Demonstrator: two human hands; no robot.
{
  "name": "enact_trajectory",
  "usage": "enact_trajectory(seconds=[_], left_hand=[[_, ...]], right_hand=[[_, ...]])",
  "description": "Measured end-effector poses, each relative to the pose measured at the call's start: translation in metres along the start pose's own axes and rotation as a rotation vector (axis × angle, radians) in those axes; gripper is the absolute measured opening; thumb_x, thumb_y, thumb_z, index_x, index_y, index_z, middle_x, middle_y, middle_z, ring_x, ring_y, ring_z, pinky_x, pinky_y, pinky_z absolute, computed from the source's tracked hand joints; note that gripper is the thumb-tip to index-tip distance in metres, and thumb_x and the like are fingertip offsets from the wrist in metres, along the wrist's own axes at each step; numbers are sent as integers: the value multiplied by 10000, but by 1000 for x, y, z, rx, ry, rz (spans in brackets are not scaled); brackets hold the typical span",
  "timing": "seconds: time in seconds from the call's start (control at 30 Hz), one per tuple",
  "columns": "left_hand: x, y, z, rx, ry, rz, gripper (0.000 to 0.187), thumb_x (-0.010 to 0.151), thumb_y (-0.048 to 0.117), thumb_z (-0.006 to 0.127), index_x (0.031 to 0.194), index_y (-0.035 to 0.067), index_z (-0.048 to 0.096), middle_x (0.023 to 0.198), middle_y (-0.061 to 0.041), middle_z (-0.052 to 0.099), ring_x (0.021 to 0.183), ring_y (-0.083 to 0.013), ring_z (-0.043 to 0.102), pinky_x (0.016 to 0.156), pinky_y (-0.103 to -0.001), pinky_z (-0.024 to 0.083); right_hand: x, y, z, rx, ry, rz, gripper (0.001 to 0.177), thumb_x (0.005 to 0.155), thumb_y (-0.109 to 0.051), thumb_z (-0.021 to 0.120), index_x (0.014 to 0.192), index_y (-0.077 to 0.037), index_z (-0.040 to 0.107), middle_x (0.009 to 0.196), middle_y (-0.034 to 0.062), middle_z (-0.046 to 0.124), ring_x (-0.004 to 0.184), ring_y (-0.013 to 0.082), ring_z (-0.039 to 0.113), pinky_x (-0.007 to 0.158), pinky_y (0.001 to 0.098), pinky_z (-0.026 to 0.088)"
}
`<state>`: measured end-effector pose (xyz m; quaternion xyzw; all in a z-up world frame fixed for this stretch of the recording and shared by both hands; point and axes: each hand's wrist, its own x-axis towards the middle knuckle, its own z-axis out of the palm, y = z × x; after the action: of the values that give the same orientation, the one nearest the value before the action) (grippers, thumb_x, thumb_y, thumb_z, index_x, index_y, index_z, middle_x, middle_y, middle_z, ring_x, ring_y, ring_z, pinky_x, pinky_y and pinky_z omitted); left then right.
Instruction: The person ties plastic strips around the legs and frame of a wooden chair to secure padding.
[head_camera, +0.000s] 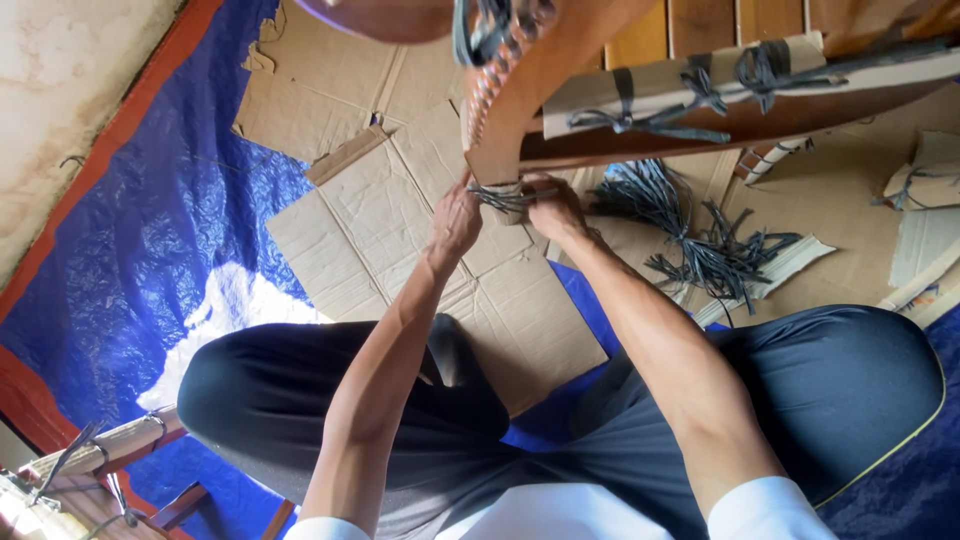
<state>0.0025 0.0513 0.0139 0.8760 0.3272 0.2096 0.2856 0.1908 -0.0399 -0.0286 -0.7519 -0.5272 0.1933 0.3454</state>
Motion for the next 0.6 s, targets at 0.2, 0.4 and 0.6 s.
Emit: enact_trajectory(seconds=[0.2,0.4,0.6], left_hand=[[3,-12,9,-139,44,-28,179,867,15,621,1032,-3,691,1079,-251,681,893,-457,657,764,-499,550],[-38,-24,6,-113,196,-249,87,931,0,611,962,42,680,882,-169,690,807,-372,678,728,-462,534],[-68,8,-1,-176,279,-222,107,933,3,594,1007,46,658,903,-174,686,774,-359,686,705,-450,538]], right_hand=[[7,22,6,-152,-293,-5,123,941,-154,605,1008,-124,705,1015,149,744,993,377,702,836,482,560],[-34,12,-3,-53,-28,43,197,923,-143,571,1083,-110,680,1004,187,724,931,427,683,792,521,544],[-72,-27,-7,47,128,212,156,1050,-173,517,1158,-64,543,1001,219,707,915,447,667,771,539,521]])
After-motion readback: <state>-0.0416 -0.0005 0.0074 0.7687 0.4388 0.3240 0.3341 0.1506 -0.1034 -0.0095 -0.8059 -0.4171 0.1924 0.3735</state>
